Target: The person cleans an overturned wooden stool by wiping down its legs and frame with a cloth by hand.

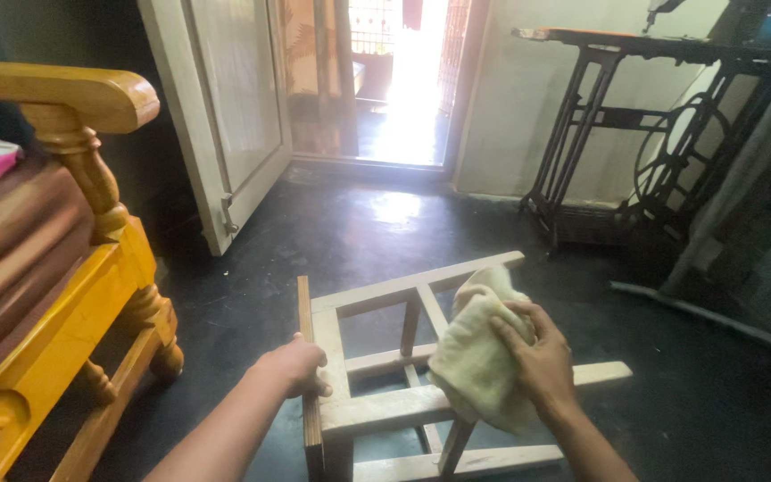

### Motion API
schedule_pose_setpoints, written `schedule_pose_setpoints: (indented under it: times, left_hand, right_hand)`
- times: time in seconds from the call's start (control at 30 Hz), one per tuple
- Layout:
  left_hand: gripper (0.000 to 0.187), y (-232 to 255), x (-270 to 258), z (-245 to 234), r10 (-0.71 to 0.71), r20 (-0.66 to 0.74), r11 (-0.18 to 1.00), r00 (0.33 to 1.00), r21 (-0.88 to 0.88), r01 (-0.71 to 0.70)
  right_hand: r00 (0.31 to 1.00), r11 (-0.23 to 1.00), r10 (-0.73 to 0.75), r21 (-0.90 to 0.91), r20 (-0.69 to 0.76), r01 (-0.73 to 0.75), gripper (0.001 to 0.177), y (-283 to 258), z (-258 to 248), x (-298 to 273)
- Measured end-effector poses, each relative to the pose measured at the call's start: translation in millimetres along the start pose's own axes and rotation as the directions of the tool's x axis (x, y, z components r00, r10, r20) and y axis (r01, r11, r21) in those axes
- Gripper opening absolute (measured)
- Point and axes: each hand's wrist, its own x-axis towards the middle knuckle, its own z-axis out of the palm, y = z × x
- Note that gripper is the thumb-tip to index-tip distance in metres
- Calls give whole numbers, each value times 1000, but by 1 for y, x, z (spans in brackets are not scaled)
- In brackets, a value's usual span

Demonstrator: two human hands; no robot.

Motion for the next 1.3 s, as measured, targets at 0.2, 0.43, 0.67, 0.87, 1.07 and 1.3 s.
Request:
schedule_pose_setpoints:
  times: [0.2,0.43,0.67,0.87,1.07,1.3]
  left_hand:
    - [62,1,1,0,-13,13,1000,1000,-12,13]
    - [63,6,3,-5,-59,12,995,998,-84,60]
    - [61,-1,28,-3,-29,33,999,999,-20,30]
    - [48,4,40,-1,0,83,997,997,82,-7]
    - [57,-2,10,-18,-27,-21,991,999,-133,24]
    - [49,-14,-3,-2,7,-60,977,998,-211,-19]
  right_hand:
    - [938,478,35,-830,346,288,97,22,55,0]
    - [970,325,69,-925,232,198,91,23,106,32]
    - [949,72,-202,-963,242,261,56,69,171,97]
    - [978,404,-51,-891,204,207,73,58,186,161]
    - [963,608,135,-786,234,106,96,26,160,149]
    - [964,521,184,-850,192,70,99,12,134,79]
